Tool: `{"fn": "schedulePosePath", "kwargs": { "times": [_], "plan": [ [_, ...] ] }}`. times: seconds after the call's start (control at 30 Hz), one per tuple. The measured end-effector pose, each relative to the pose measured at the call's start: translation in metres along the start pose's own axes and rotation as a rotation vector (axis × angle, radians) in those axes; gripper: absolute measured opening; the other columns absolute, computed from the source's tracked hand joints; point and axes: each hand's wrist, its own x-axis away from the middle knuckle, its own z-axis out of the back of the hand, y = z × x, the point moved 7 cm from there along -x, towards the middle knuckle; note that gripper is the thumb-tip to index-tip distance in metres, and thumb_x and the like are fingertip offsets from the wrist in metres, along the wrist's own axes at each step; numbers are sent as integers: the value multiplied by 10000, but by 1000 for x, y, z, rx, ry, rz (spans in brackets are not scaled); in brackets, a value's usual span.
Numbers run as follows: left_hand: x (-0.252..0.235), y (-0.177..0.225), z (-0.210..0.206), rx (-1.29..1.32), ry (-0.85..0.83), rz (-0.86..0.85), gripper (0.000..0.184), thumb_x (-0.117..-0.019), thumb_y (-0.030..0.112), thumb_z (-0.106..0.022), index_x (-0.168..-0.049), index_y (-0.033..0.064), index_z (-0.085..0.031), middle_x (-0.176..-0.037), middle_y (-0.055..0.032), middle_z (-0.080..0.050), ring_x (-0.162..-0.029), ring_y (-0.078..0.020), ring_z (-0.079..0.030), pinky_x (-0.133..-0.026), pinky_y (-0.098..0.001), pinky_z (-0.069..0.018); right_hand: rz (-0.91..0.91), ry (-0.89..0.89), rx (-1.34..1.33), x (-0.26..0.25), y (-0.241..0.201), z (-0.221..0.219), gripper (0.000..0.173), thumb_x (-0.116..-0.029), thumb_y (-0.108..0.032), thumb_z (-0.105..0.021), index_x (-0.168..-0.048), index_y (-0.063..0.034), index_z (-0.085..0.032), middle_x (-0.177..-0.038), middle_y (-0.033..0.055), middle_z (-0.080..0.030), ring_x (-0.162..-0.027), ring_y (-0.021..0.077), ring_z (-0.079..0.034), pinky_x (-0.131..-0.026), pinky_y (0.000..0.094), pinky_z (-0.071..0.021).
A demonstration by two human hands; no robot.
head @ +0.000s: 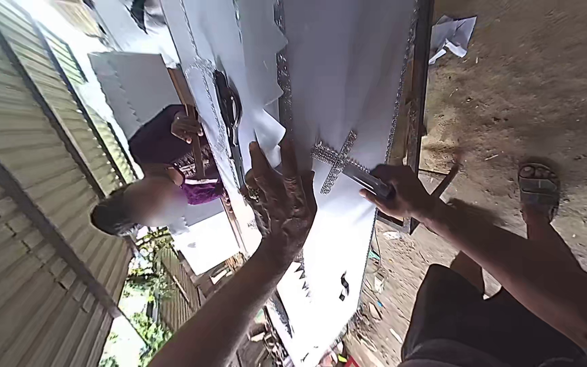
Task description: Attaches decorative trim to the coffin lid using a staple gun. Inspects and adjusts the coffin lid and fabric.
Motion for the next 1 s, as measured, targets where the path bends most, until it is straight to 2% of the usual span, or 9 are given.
{"fn": "schedulePosePath", "kwargs": {
  "times": [0.13, 0.27, 0.33, 0.43, 0.63, 0.8, 0.87, 0.9, 1.0],
  "plan": [
    [-3, 0, 1, 1, 39, 13, 659, -1010, 328, -572, -1593, 125, -342, -1509, -395, -359, -1211, -528, -521, -952, -627, -426, -218, -134, -109, 84, 14, 12, 466, -929, -372, -683, -1223, -11, -668, -1090, 170, -695, -996, 259, -688, -896, 446, -568],
    [1, -2, 0, 31, 48, 51, 674, -1032, 305, -545, -1623, 138, -270, -1558, -352, -333, -1248, -518, -517, -942, -646, -430, -652, -327, -125, 173, 16, 9, 539, -915, -277, -748, -1351, -9, -579, -1102, 170, -684, -973, 260, -675, -910, 466, -549],
    [1, -3, 1, 36, 67, 69, 644, -1051, 318, -518, -1619, 128, -282, -1554, -322, -365, -1186, -482, -557, -885, -608, -457, -771, -410, -187, 207, 8, 0, 551, -917, -287, -751, -1369, -30, -568, -1088, 152, -681, -955, 241, -665, -904, 450, -546],
    [2, -6, 4, 68, 123, 95, 621, -1074, 302, -469, -1629, 120, -258, -1584, -256, -385, -1198, -432, -578, -911, -573, -461, -787, -474, -222, 240, -17, -9, 559, -924, -294, -753, -1380, -30, -569, -1098, 163, -694, -974, 248, -680, -925, 449, -545],
    [7, -9, 11, 213, 275, 111, 518, -1064, 131, -434, -1580, 174, -409, -1498, -162, -549, -1185, -374, -653, -926, -554, -509, -722, -375, -132, 289, -34, 2, 597, -879, -294, -782, -1368, -31, -564, -1074, 143, -697, -944, 222, -685, -897, 440, -560],
    [56, 18, 43, 538, 379, 203, 369, -1005, 75, -513, -1331, 83, -686, -1209, -154, -731, -1119, -354, -692, -1013, -540, -509, -650, -133, 224, 317, -47, 48, 600, -879, -305, -774, -1338, 31, -580, -1053, 205, -698, -940, 308, -686, -898, 511, -548],
    [116, 65, 46, 669, 177, 172, 337, -987, 126, -554, -1276, 137, -729, -1115, -111, -761, -1044, -306, -718, -965, -510, -539, -626, -32, 355, 328, -56, 63, 546, -862, -286, -780, -1247, 68, -622, -1002, 230, -693, -915, 341, -679, -876, 541, -539],
    [155, 95, 39, 762, -81, 139, 373, -1002, 174, -545, -1351, 167, -676, -1129, -118, -749, -1036, -319, -711, -936, -535, -540, -649, 5, 389, 335, -61, 65, 545, -869, -277, -791, -1235, 87, -618, -997, 243, -687, -915, 354, -674, -879, 550, -537],
    [310, 188, -23, 1123, -782, -5, 559, -1023, 324, -578, -1559, 259, -434, -1370, -170, -636, -1219, -406, -630, -997, -664, -489, -733, 126, 406, 349, -75, 60, 546, -874, -283, -799, -1253, 58, -605, -966, 202, -684, -860, 300, -669, -832, 526, -549]
  ]
}}
